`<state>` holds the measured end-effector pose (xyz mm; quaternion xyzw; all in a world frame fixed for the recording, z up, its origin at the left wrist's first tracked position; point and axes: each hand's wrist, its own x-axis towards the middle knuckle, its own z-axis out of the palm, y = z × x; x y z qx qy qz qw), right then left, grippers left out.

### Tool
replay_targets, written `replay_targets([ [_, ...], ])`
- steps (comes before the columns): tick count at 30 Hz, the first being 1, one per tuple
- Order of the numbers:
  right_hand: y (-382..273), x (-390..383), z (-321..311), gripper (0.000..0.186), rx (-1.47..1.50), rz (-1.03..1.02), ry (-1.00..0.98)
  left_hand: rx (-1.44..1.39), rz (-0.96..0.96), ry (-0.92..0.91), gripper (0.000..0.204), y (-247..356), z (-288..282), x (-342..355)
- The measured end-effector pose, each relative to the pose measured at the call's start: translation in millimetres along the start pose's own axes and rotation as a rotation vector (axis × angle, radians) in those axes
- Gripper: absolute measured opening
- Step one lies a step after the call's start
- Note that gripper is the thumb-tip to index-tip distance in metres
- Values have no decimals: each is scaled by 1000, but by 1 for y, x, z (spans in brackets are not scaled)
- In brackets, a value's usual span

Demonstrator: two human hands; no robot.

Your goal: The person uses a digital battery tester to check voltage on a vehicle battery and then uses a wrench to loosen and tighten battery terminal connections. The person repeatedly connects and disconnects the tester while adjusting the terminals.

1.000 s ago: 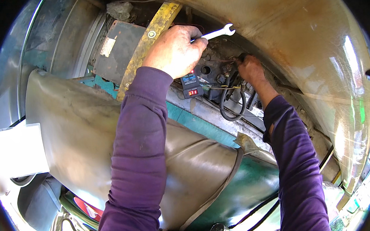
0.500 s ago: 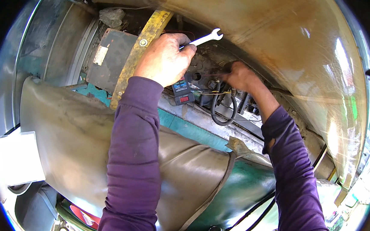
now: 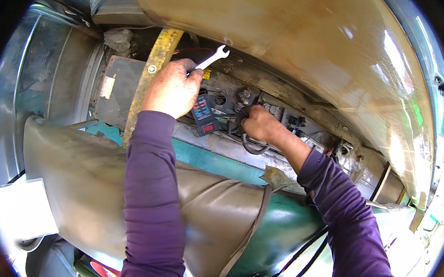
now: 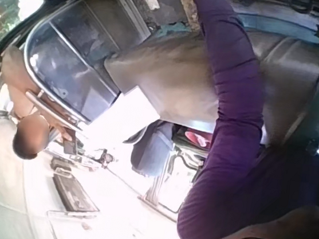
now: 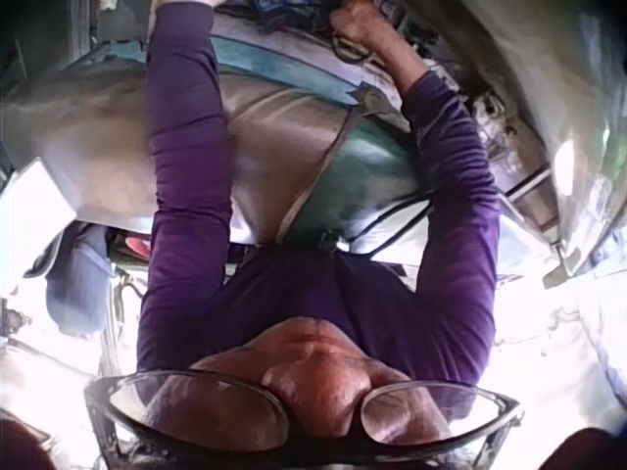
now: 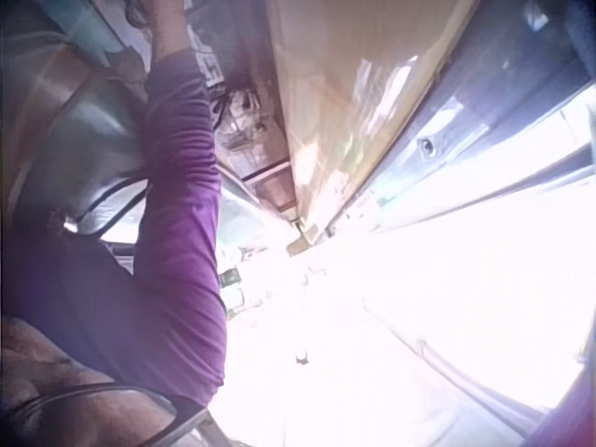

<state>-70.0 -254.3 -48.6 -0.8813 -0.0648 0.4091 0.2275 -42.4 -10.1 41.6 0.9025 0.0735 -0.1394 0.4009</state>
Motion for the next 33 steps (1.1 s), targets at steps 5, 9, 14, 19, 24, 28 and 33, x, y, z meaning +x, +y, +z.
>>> replay_targets([
  [5, -55, 24, 4, 46, 156, 20, 170, -51, -203, 167, 36, -8, -8, 4],
  [9, -77, 61, -22, 41, -204, 7, 177, -198, -270, 108, 40, 1, -14, -3],
  [14, -80, 110, -39, 36, -89, -48, 313, 163, -40, -312, 37, 23, -6, -15],
  [19, -95, 153, -13, 38, -105, -337, 458, -54, 114, -359, 38, 34, 0, -18],
  [24, -126, 207, -2, 35, -344, -487, 473, 1, 168, -323, 35, 30, 7, -16],
  [28, -131, 236, -6, 31, -363, -400, 326, -19, 14, -103, 36, 22, 8, -13],
  [33, -127, 222, -17, 29, -278, -394, 340, -170, -66, 72, 37, 19, 5, -8],
])
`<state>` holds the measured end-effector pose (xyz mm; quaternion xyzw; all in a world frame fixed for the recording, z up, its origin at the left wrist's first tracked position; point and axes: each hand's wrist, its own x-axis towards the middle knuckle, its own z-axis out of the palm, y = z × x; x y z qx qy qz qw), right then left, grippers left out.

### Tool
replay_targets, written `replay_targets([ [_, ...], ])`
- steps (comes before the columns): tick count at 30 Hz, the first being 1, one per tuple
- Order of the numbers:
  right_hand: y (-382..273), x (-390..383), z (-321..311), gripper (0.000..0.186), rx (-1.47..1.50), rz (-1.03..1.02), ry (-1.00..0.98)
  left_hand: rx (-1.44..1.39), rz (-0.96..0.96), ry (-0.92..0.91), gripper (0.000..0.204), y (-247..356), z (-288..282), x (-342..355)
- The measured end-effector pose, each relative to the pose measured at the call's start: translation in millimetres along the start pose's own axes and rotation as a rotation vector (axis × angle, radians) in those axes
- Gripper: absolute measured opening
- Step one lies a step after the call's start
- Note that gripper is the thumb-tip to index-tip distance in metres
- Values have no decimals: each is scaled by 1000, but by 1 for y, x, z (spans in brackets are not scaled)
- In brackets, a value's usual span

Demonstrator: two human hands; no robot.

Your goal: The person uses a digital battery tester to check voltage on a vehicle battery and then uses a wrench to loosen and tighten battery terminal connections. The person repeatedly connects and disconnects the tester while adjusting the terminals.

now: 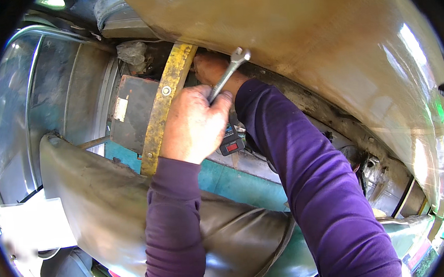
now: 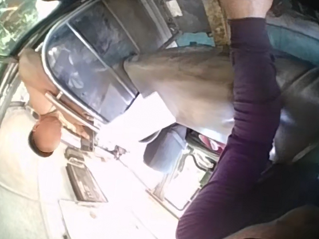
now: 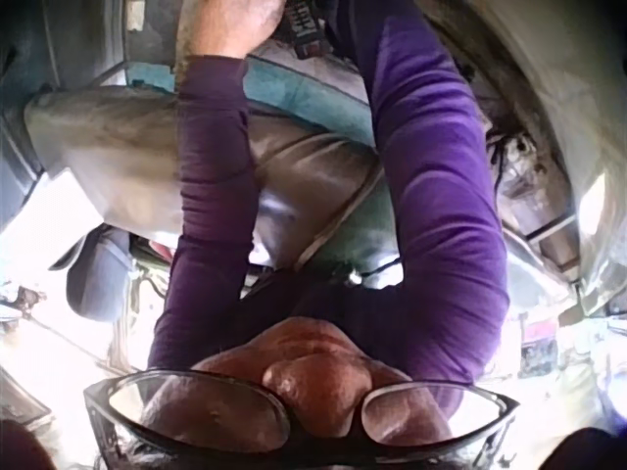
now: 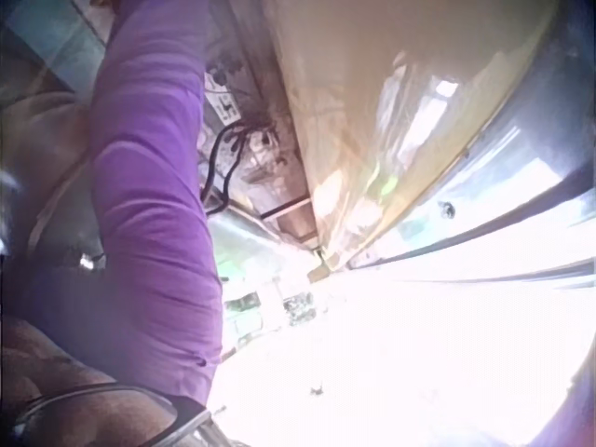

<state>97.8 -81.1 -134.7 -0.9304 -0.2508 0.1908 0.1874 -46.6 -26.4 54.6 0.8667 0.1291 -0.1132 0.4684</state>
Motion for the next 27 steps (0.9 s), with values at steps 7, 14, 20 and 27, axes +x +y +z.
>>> replay_targets([
  [7, 12, -84, -58, 56, 147, 166, -120, 110, -85, 41, 34, 3, -9, 2],
  [14, 34, -225, -117, 54, 572, 475, 55, 328, -58, -77, 36, -8, 0, 2],
  [20, 17, -296, -140, 52, 777, 384, 272, 588, 50, -291, 38, -23, 20, 5],
  [27, -5, -407, -236, 50, 730, 304, 218, 612, 141, -217, 40, -24, 21, 4],
])
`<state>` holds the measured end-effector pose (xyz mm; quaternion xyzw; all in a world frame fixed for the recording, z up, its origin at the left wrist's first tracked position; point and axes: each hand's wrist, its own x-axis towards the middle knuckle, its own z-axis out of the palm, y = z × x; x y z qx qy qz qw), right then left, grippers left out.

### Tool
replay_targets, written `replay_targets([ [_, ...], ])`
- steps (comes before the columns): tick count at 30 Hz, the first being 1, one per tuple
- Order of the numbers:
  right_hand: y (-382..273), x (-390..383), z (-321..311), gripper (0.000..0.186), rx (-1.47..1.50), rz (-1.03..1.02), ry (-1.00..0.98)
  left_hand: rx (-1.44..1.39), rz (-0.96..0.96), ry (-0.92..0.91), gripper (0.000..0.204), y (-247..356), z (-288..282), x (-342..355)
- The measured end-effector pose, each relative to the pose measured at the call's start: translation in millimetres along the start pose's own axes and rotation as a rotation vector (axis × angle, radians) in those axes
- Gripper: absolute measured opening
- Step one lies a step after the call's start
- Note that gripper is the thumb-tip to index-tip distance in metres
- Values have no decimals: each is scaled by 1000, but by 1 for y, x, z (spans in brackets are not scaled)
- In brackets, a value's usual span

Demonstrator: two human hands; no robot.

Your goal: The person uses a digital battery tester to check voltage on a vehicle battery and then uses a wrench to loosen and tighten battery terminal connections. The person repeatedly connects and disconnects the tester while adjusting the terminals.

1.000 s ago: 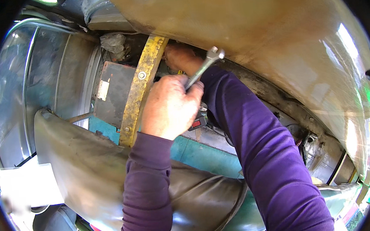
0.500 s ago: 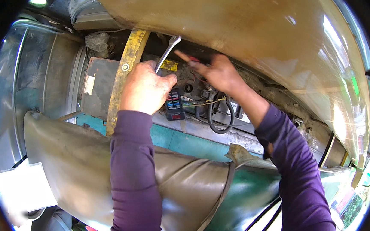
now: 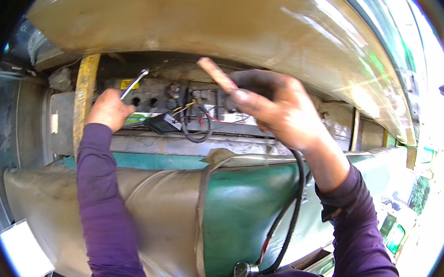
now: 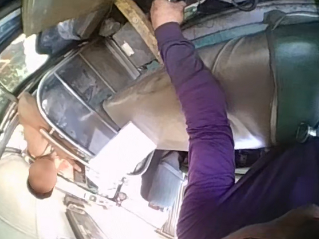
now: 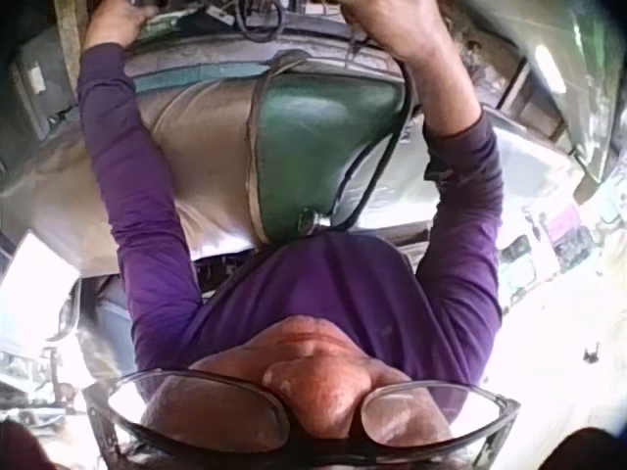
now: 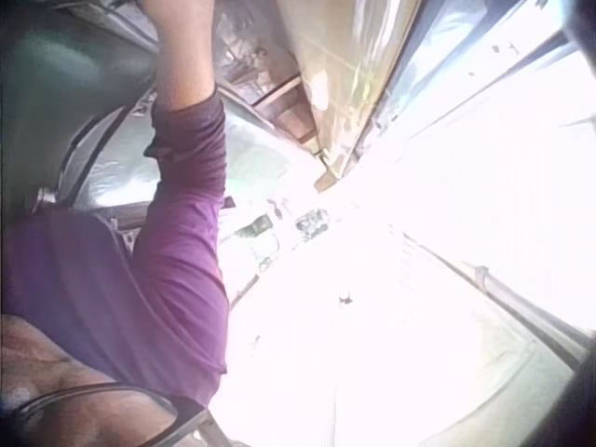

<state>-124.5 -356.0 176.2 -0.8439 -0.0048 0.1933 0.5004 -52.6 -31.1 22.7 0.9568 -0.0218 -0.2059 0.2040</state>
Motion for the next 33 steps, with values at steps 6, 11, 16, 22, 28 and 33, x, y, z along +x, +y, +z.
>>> replay_targets([
  [6, -5, -96, -65, 62, 609, 231, 165, -36, -24, -19, 40, 3, -3, 3],
  [11, 36, -105, -77, 46, 645, 175, 287, 0, -7, -17, 42, 1, -3, 4],
  [16, 41, -100, -85, 51, 645, 182, 242, -7, -45, -6, 42, 3, -5, 4],
  [22, 29, -114, -100, 63, 576, 142, 282, 13, -67, -4, 41, 3, -6, 3],
  [28, 32, -127, -110, 67, 564, 141, 232, 45, -54, 14, 40, 2, -6, 2],
  [33, 24, -131, -94, 74, 579, 177, 211, 25, -93, -17, 40, 5, -7, 3],
])
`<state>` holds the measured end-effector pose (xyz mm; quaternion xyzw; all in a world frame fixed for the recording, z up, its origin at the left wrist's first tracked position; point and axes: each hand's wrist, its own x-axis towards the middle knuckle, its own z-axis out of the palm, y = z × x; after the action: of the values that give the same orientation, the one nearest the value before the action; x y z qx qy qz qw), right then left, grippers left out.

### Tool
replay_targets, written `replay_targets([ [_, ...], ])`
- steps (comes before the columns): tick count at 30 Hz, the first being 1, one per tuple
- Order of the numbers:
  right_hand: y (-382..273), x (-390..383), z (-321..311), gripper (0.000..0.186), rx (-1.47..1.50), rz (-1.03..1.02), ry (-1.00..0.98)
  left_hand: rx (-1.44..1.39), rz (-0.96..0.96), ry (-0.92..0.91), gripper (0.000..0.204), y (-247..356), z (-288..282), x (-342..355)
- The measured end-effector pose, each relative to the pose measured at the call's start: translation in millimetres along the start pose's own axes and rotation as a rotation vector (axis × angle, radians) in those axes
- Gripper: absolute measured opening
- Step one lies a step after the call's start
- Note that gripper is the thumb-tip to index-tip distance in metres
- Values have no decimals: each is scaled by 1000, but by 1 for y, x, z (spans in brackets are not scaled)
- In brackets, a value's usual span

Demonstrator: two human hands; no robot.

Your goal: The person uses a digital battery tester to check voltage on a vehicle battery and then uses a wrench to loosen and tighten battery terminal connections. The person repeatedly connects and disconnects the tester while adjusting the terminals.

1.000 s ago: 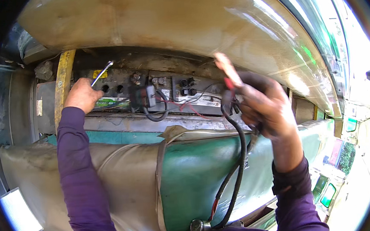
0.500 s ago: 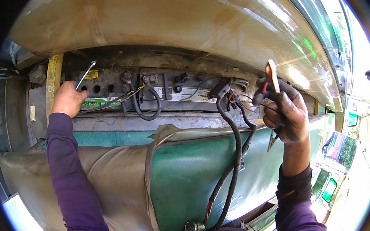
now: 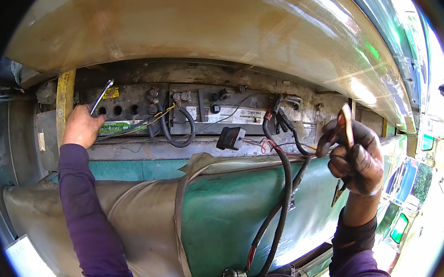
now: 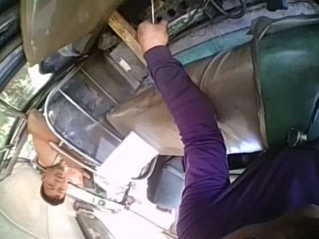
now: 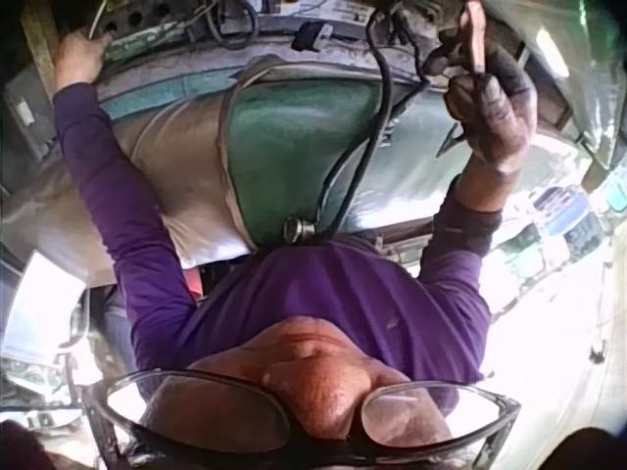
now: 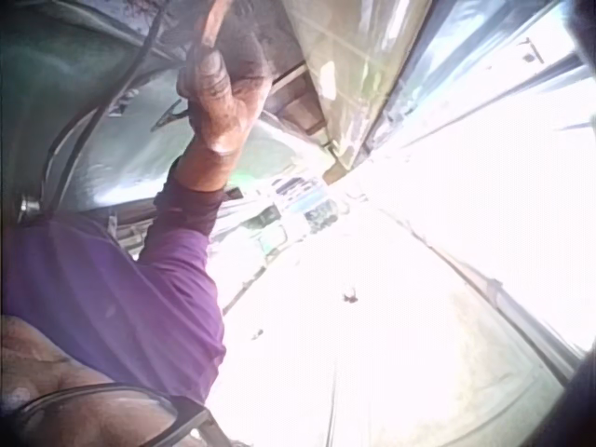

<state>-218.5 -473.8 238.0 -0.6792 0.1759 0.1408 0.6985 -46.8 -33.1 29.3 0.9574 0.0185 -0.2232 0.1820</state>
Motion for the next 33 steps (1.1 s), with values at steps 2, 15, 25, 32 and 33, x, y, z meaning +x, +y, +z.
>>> replay_targets([
  [2, 2, -2, 10, 81, -55, 102, 69, -7, 3, 8, 40, 2, 0, -1],
  [15, 6, -1, 28, 70, 69, -175, -92, -42, 21, 42, 47, 2, -5, 5],
  [25, -62, -5, 33, 82, 114, -456, -481, -1032, 596, -330, 52, 102, 24, -50],
  [32, -124, 3, -18, 60, 367, -511, -659, -1390, 547, -706, 40, 163, 42, -84],
  [33, -119, 7, -27, 58, 445, -536, -573, -1426, 466, -750, 40, 167, 41, -87],
])
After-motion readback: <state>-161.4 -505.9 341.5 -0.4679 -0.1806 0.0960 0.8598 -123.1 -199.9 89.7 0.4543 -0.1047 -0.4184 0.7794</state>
